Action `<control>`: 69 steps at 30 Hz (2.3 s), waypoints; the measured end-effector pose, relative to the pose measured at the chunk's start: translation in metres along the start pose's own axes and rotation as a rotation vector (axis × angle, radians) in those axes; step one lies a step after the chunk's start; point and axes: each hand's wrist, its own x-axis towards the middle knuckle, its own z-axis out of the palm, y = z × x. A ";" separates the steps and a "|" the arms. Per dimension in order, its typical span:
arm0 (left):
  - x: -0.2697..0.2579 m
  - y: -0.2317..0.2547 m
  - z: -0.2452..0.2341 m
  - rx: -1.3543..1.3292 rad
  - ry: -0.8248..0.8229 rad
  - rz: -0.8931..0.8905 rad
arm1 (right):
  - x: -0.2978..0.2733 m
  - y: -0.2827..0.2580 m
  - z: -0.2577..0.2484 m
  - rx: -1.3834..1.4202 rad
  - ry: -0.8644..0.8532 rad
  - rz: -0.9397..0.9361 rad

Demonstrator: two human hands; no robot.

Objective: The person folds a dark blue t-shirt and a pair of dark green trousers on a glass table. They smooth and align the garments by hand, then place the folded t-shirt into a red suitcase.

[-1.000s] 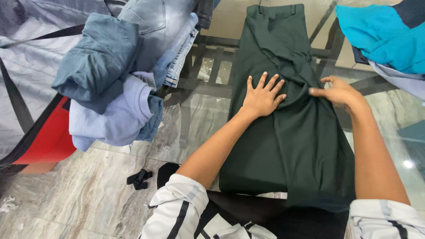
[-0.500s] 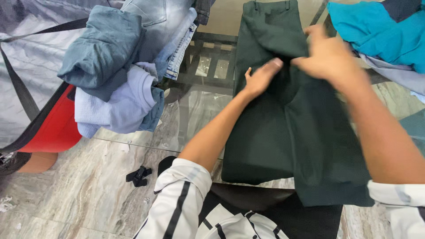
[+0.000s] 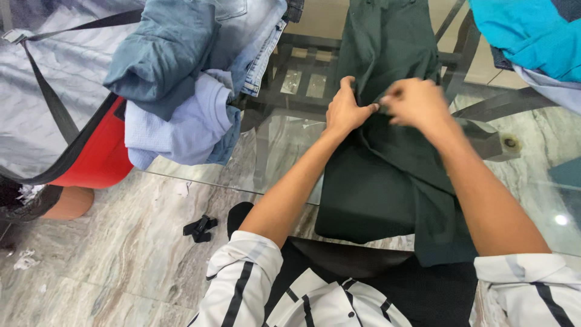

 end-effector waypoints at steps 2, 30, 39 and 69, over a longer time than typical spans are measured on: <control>-0.002 -0.004 0.007 0.006 0.060 0.063 | 0.003 0.030 -0.005 -0.306 0.225 0.052; 0.020 -0.016 -0.003 0.092 0.048 -0.218 | -0.057 0.112 -0.020 -0.430 0.114 0.205; 0.003 -0.028 -0.007 0.635 0.199 0.221 | -0.006 0.060 0.024 -0.382 0.124 -0.471; 0.020 -0.025 0.032 0.460 -0.053 0.379 | 0.162 0.088 0.049 -0.385 -0.215 0.045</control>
